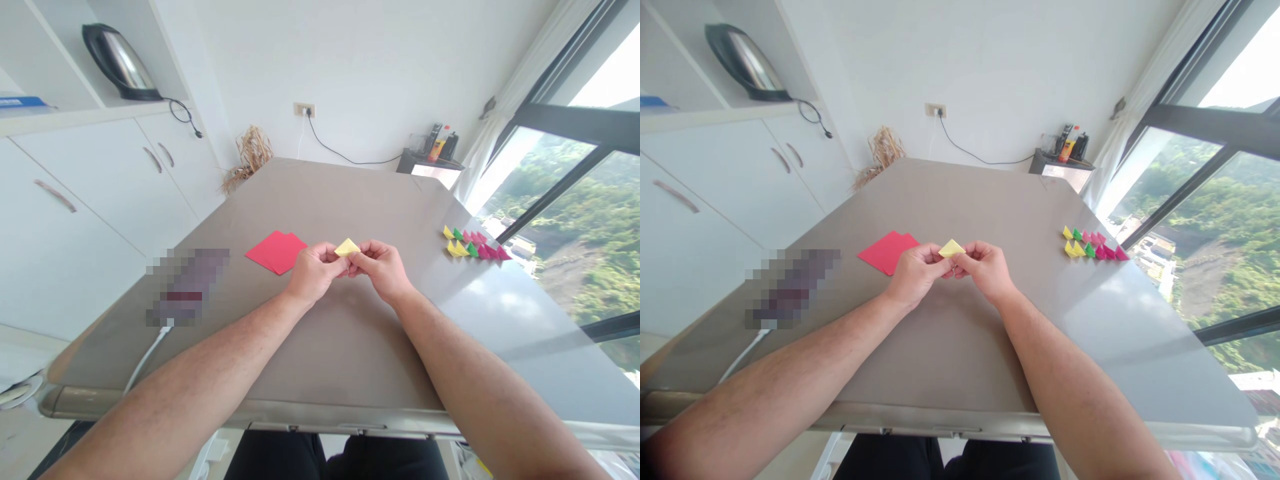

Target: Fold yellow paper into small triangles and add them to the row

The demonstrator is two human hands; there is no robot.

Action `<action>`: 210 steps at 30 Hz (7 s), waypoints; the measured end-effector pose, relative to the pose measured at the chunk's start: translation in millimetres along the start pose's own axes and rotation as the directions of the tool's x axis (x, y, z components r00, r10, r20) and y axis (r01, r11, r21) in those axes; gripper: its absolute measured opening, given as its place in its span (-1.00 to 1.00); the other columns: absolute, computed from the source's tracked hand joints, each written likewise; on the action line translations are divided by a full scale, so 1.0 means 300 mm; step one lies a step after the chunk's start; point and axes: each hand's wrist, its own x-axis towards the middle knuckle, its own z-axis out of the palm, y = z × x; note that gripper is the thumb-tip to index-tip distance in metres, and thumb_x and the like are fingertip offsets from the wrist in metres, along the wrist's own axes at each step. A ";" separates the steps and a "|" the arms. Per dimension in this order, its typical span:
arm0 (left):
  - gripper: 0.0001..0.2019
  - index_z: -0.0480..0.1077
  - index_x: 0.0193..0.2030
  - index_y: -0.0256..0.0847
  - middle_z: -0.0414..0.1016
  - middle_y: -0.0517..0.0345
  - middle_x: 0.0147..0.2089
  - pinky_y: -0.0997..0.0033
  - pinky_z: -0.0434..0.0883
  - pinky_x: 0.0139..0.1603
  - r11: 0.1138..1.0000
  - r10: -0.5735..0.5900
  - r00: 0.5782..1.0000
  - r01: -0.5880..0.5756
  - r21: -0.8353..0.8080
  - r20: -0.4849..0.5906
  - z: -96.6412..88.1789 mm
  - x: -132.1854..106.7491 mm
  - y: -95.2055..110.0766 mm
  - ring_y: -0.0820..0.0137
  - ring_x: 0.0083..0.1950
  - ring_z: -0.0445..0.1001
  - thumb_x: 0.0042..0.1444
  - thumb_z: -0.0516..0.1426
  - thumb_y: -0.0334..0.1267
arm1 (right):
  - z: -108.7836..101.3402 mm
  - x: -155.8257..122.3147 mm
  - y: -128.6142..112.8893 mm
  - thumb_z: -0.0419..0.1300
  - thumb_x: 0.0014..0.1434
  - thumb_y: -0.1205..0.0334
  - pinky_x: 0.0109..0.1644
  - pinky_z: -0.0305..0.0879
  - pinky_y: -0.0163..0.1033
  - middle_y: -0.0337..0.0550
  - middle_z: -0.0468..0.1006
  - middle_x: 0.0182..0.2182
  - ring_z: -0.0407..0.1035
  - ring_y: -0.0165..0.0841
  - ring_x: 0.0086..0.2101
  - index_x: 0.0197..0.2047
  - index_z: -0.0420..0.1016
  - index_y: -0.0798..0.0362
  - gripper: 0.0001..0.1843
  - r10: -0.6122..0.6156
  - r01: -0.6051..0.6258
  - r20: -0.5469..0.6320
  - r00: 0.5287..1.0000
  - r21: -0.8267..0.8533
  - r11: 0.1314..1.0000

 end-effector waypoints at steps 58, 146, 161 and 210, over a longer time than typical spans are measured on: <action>-0.80 0.47 -0.43 -0.21 0.55 0.20 -0.49 0.41 0.44 -0.34 0.998 0.049 0.999 -0.049 0.045 0.000 -0.013 0.005 -0.013 0.42 -0.44 0.49 0.02 0.33 -0.15 | -0.023 0.005 0.017 0.40 0.03 0.13 -0.32 0.40 -0.24 -0.22 0.56 -0.59 0.44 -0.38 -0.52 -0.45 0.51 0.06 -0.79 -0.031 0.031 0.005 1.000 -0.101 0.994; -0.86 0.43 -0.41 -0.21 0.50 0.22 -0.50 0.44 0.38 -0.41 0.998 0.014 0.999 -0.012 0.054 -0.050 -0.016 0.017 -0.008 0.46 -0.47 0.44 -0.04 0.31 -0.26 | 0.019 -0.015 -0.002 0.32 0.08 0.07 -0.48 0.24 -0.31 -0.23 0.52 -0.60 0.37 -0.42 -0.55 -0.41 0.57 0.06 -0.78 -0.121 0.076 -0.104 0.987 -0.361 0.930; -0.88 0.47 -0.38 -0.20 0.48 0.24 -0.55 0.39 0.42 -0.41 0.996 -0.034 0.984 0.020 -0.083 -0.172 0.004 0.009 0.017 0.43 -0.50 0.46 -0.11 0.28 -0.32 | 0.007 -0.012 0.011 0.33 0.08 0.17 -0.37 0.42 -0.26 -0.21 0.60 -0.49 0.47 -0.39 -0.50 -0.24 0.61 0.05 -0.82 -0.151 0.142 -0.019 0.988 -0.244 0.959; -0.80 0.48 -0.37 -0.21 0.57 0.18 -0.46 0.33 0.49 -0.29 0.992 -0.012 0.996 0.001 -0.128 -0.087 0.022 -0.018 0.028 0.38 -0.42 0.56 -0.07 0.38 -0.21 | 0.023 -0.012 -0.003 0.28 -0.06 0.30 -0.38 0.29 -0.26 -0.28 0.53 -0.54 0.43 -0.37 -0.47 -0.37 0.44 0.01 -0.88 -0.098 0.092 -0.061 0.993 -0.097 0.991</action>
